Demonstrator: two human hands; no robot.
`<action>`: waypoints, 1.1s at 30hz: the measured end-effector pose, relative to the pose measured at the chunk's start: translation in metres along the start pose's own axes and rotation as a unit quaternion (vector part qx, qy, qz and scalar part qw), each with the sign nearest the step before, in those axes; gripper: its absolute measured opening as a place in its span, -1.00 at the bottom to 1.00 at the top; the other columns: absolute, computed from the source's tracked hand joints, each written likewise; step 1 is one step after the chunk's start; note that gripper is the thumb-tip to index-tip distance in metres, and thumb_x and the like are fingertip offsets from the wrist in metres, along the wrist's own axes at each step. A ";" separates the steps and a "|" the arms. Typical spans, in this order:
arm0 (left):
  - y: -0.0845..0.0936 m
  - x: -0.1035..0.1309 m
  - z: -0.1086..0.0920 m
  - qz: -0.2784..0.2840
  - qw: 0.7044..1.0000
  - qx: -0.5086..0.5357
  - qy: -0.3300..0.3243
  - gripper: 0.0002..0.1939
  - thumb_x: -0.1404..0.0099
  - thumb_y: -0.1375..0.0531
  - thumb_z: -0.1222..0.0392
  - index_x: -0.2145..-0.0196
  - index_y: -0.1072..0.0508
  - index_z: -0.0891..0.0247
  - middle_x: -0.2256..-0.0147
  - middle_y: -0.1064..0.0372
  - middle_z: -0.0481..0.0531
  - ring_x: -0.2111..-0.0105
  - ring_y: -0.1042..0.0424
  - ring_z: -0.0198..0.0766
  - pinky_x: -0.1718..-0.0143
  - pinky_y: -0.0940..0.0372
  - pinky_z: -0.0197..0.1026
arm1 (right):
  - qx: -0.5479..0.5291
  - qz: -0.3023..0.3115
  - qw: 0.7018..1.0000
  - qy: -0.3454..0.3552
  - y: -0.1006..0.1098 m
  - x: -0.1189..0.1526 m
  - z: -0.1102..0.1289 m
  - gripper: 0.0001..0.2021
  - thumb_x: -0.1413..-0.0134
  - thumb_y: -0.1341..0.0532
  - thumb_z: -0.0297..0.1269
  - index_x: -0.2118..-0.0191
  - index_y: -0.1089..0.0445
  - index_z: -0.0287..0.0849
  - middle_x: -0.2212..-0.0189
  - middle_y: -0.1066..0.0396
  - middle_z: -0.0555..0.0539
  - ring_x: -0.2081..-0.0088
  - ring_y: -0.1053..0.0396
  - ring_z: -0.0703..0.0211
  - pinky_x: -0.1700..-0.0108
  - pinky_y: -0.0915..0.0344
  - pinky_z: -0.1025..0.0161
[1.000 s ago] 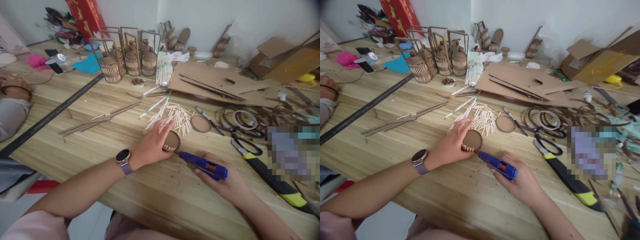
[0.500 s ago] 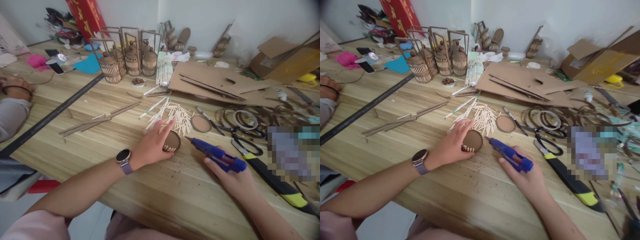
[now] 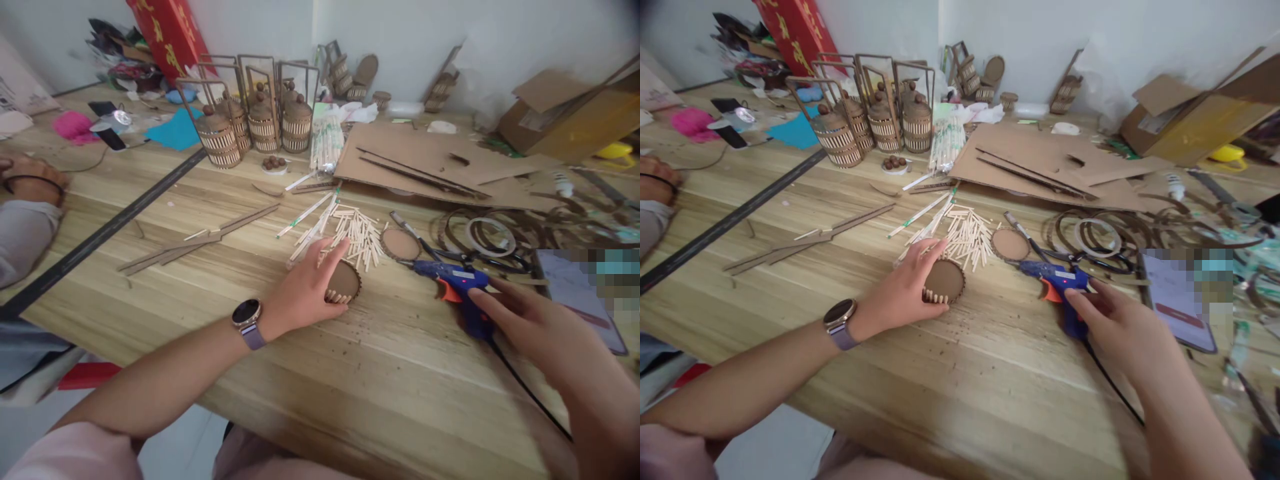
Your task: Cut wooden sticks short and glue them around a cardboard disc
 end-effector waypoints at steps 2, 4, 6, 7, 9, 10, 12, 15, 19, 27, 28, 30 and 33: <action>0.000 0.000 0.000 0.003 1.000 -0.002 0.003 0.18 -0.06 -0.41 0.25 -0.36 0.32 -0.02 -0.27 0.12 0.28 -0.27 -0.05 0.21 -0.18 -0.21 0.27 | 0.165 -0.057 0.985 0.002 0.003 0.004 0.009 -0.68 -0.15 -0.16 0.02 0.24 -0.47 -0.12 0.44 -0.49 -0.27 0.41 -0.46 -0.20 0.47 -0.28 0.02; 0.000 -0.001 0.000 0.006 1.000 -0.006 0.005 0.17 -0.06 -0.41 0.24 -0.36 0.31 0.01 -0.26 0.11 0.29 -0.28 -0.04 0.20 -0.20 -0.19 0.26 | 0.221 -0.070 0.969 0.081 -0.005 0.007 0.027 -0.64 -0.22 -0.07 -0.04 0.14 -0.47 -0.19 0.30 -0.49 -0.34 0.25 -0.45 -0.28 0.30 -0.35 -0.08; 0.000 -0.001 0.000 0.007 1.000 -0.008 0.007 0.15 -0.06 -0.41 0.23 -0.36 0.29 0.05 -0.26 0.10 0.30 -0.28 -0.03 0.20 -0.22 -0.16 0.26 | 0.199 -0.050 0.956 0.210 -0.020 0.009 0.049 -0.64 -0.26 -0.02 -0.13 0.09 -0.46 -0.23 0.21 -0.49 -0.35 0.18 -0.44 -0.25 0.15 -0.37 -0.12; 0.000 -0.002 0.000 0.007 1.000 -0.009 0.007 0.15 -0.06 -0.41 0.23 -0.36 0.28 0.05 -0.25 0.10 0.31 -0.29 -0.02 0.20 -0.23 -0.15 0.26 | 0.184 -0.035 0.946 0.264 -0.029 0.009 0.059 -0.64 -0.27 0.00 -0.17 0.08 -0.46 -0.22 0.18 -0.50 -0.34 0.16 -0.43 -0.21 0.10 -0.37 -0.12; 0.000 -0.002 -0.001 0.003 1.000 -0.008 0.003 0.16 -0.06 -0.41 0.24 -0.36 0.28 0.05 -0.26 0.10 0.30 -0.29 -0.02 0.20 -0.24 -0.13 0.27 | 0.173 0.006 0.927 0.333 -0.047 0.005 0.073 -0.67 -0.28 0.01 -0.28 0.03 -0.45 -0.19 0.09 -0.50 -0.27 0.10 -0.43 -0.14 0.03 -0.38 -0.09; 0.000 -0.002 -0.001 0.002 1.000 -0.007 0.000 0.16 -0.06 -0.41 0.24 -0.36 0.28 0.05 -0.26 0.10 0.30 -0.28 -0.02 0.20 -0.24 -0.13 0.27 | 0.176 0.030 0.916 0.358 -0.055 0.002 0.079 -0.67 -0.27 0.01 -0.33 -0.01 -0.43 -0.17 0.05 -0.49 -0.24 0.06 -0.43 -0.11 0.01 -0.39 -0.07; 0.001 -0.003 -0.002 0.000 1.000 -0.006 -0.003 0.16 -0.06 -0.41 0.25 -0.36 0.29 0.03 -0.25 0.09 0.28 -0.28 -0.04 0.19 -0.23 -0.13 0.28 | 0.191 0.073 0.898 0.391 -0.071 -0.007 0.089 -0.60 -0.20 -0.01 -0.47 -0.09 -0.39 -0.20 -0.05 -0.45 -0.24 -0.01 -0.41 -0.08 -0.05 -0.37 -0.04; 0.001 -0.003 -0.003 0.002 1.000 -0.010 -0.003 0.15 -0.06 -0.40 0.26 -0.36 0.29 0.04 -0.24 0.08 0.30 -0.28 -0.03 0.20 -0.24 -0.13 0.27 | 0.208 0.090 0.889 0.398 -0.089 -0.024 0.099 -0.50 -0.10 -0.03 -0.60 -0.17 -0.31 -0.34 -0.14 -0.36 -0.30 -0.10 -0.36 -0.07 -0.12 -0.33 0.03; 0.003 -0.003 -0.004 0.005 1.000 -0.010 -0.002 0.15 -0.05 -0.41 0.26 -0.35 0.27 0.06 -0.24 0.09 0.32 -0.29 -0.03 0.21 -0.24 -0.11 0.28 | 0.220 0.090 0.894 0.381 -0.105 -0.039 0.105 -0.59 -0.17 -0.04 -0.56 -0.11 -0.37 -0.29 -0.03 -0.45 -0.25 0.01 -0.43 0.00 0.02 -0.38 0.13; 0.003 -0.003 -0.004 0.010 1.000 -0.011 0.004 0.14 -0.05 -0.41 0.26 -0.35 0.27 0.06 -0.25 0.08 0.32 -0.29 -0.03 0.18 -0.25 -0.11 0.24 | 0.249 0.068 0.903 0.342 -0.102 -0.031 0.108 -0.77 -0.20 -0.08 -0.46 0.14 -0.47 -0.26 0.27 -0.48 -0.22 0.26 -0.45 0.00 0.34 -0.29 0.21; 0.003 -0.003 -0.003 0.010 1.000 -0.011 0.005 0.14 -0.05 -0.41 0.26 -0.35 0.27 0.06 -0.26 0.09 0.31 -0.29 -0.04 0.18 -0.25 -0.12 0.24 | 0.244 0.065 0.907 0.336 -0.100 -0.028 0.108 -0.77 -0.21 -0.07 -0.46 0.13 -0.46 -0.26 0.27 -0.48 -0.22 0.28 -0.45 0.01 0.36 -0.27 0.22; 0.003 -0.003 -0.003 0.010 1.000 -0.011 0.006 0.15 -0.05 -0.41 0.25 -0.35 0.27 0.04 -0.26 0.09 0.30 -0.29 -0.04 0.18 -0.24 -0.13 0.24 | 0.206 0.060 0.925 0.314 -0.092 -0.022 0.108 -0.80 -0.19 -0.07 -0.43 0.17 -0.43 -0.24 0.31 -0.47 -0.19 0.35 -0.44 0.06 0.39 -0.26 0.23; 0.002 -0.002 -0.003 0.009 1.000 -0.008 0.005 0.16 -0.05 -0.41 0.26 -0.35 0.29 0.02 -0.26 0.10 0.28 -0.29 -0.04 0.17 -0.23 -0.15 0.23 | 0.070 0.081 0.959 0.264 -0.080 -0.013 0.108 -0.90 -0.13 -0.11 -0.38 0.27 -0.36 -0.17 0.42 -0.46 -0.07 0.43 -0.42 0.16 0.38 -0.29 0.27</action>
Point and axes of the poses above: each hand's wrist, its own x-axis away from the middle knuckle, its own y-axis out of the back of the hand, z = x × y, the point moved 4 cm from there along -x, towards the middle knuckle
